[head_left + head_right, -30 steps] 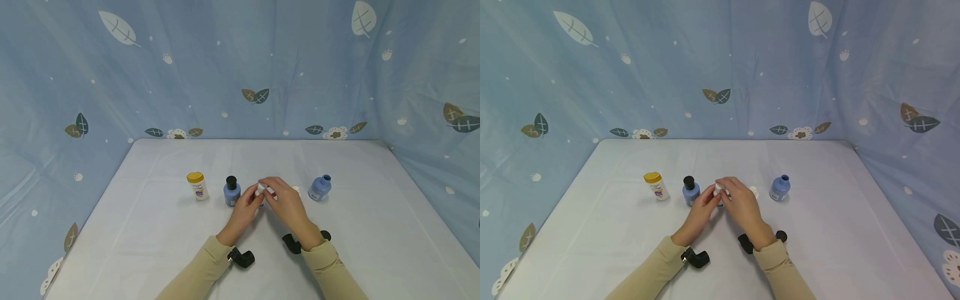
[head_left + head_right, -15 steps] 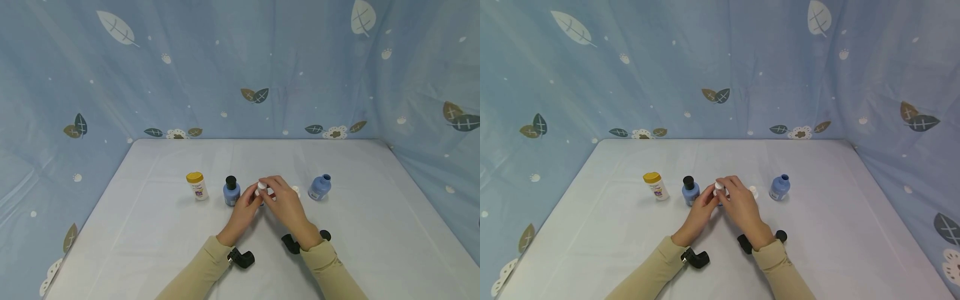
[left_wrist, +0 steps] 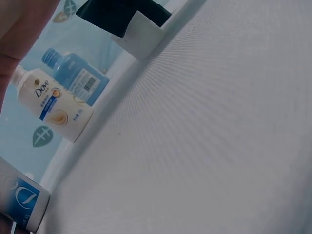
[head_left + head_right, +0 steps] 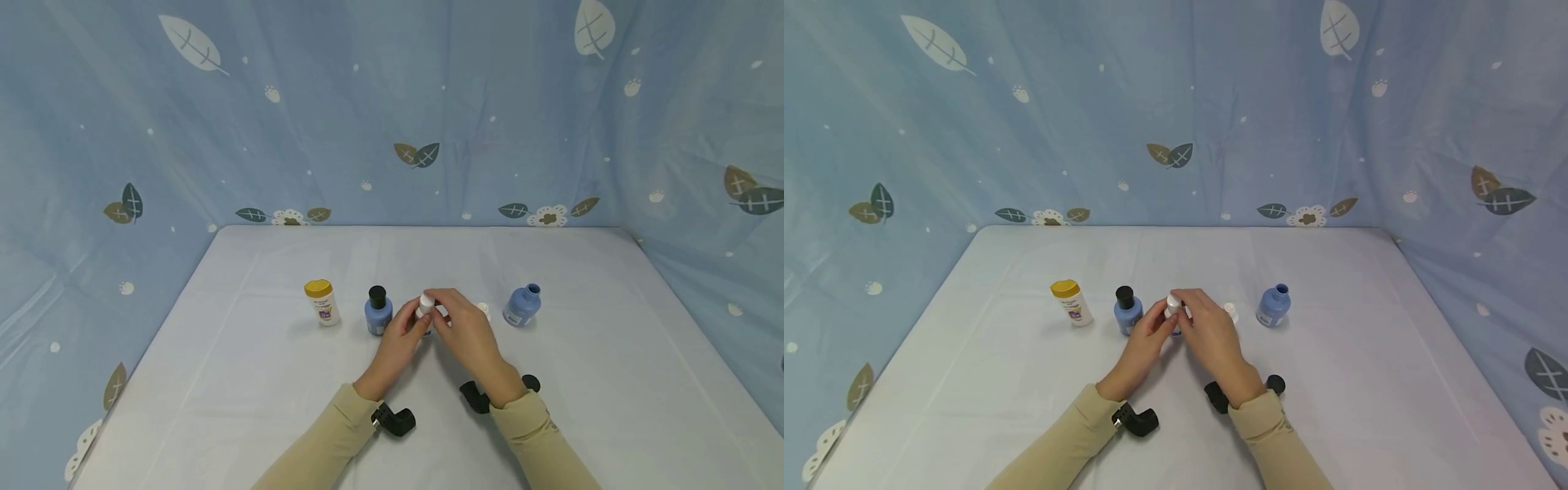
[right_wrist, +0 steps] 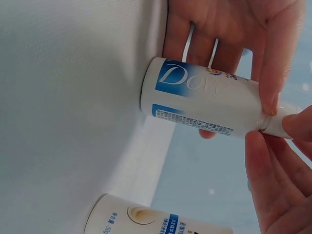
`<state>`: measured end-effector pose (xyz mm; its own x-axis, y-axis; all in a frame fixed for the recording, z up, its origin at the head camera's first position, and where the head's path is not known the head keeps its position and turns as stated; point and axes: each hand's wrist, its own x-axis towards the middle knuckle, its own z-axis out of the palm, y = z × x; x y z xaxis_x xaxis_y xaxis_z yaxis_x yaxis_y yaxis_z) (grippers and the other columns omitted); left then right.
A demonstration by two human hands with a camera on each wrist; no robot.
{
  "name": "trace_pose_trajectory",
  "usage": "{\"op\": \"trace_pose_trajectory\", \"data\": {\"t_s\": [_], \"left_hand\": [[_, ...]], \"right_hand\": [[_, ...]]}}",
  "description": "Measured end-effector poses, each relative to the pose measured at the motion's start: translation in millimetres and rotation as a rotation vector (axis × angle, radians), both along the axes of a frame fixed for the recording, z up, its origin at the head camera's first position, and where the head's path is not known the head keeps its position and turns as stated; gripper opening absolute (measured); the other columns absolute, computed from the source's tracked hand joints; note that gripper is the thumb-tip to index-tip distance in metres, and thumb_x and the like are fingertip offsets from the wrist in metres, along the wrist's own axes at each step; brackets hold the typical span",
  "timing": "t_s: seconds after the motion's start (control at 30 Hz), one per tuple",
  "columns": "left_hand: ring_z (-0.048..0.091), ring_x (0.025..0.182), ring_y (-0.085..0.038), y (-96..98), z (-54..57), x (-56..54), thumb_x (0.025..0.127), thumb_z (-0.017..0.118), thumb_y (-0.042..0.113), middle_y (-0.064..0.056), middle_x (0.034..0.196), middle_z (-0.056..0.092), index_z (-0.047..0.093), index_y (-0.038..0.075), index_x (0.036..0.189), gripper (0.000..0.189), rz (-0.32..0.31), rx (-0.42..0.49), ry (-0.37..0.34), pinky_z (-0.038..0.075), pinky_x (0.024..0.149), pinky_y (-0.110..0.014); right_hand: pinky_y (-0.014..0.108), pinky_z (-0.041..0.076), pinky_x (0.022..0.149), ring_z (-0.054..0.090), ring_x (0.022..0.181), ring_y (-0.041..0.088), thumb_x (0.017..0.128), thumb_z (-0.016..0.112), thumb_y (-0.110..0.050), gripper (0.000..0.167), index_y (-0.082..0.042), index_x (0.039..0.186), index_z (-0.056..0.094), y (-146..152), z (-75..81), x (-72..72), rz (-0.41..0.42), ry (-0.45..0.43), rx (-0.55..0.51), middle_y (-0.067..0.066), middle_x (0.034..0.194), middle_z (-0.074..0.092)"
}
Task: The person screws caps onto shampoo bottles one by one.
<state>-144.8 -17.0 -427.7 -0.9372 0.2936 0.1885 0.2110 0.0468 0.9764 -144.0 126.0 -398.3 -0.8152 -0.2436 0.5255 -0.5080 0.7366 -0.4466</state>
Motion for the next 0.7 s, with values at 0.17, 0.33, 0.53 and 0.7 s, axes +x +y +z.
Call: {"op": "trace_pose_trajectory", "data": {"t_s": [0.17, 0.33, 0.53, 0.7], "left_hand": [[0.042, 0.117, -0.016, 0.1, -1.7, -2.0, 0.094, 0.048, 0.018, -0.008, 0.127, 0.046, 0.043, 0.007, 0.130, 0.038, -0.012, 0.015, -0.018, 0.039, 0.091, -0.032], [0.043, 0.116, -0.014, -0.4, -3.0, -2.6, 0.094, 0.047, 0.017, -0.007, 0.127, 0.046, 0.043, 0.007, 0.130, 0.037, -0.023, 0.024, -0.021, 0.039, 0.091, -0.029], [0.044, 0.115, -0.014, -1.0, -2.6, -2.1, 0.094, 0.046, 0.015, -0.008, 0.127, 0.046, 0.043, 0.007, 0.130, 0.037, -0.033, 0.027, -0.021, 0.040, 0.090, -0.029], [0.042, 0.117, -0.014, -1.5, -2.1, -1.7, 0.094, 0.046, 0.015, -0.007, 0.128, 0.046, 0.043, 0.009, 0.130, 0.036, -0.033, 0.017, -0.039, 0.039, 0.091, -0.030]], "right_hand": [[0.023, 0.048, 0.064, 0.058, 0.087, 0.012, 0.079, 0.066, -0.006, 0.035, -0.010, 0.113, 0.059, -0.6, 0.0, -0.3, -0.014, -0.019, 0.001, 0.002, 0.103, 0.059], [0.022, 0.048, 0.065, 0.058, 0.086, 0.011, 0.079, 0.067, -0.008, 0.036, -0.010, 0.114, 0.058, -1.2, 0.2, -0.2, -0.025, -0.026, -0.007, 0.001, 0.103, 0.058], [0.022, 0.048, 0.064, 0.058, 0.086, 0.012, 0.079, 0.068, -0.010, 0.035, -0.011, 0.112, 0.059, -1.7, -1.4, -0.9, -0.037, -0.038, -0.022, 0.000, 0.102, 0.056], [0.021, 0.048, 0.064, 0.058, 0.088, 0.010, 0.079, 0.068, -0.011, 0.033, -0.011, 0.111, 0.059, -2.0, -2.6, -1.6, -0.042, -0.039, -0.019, 0.000, 0.104, 0.057]]}}
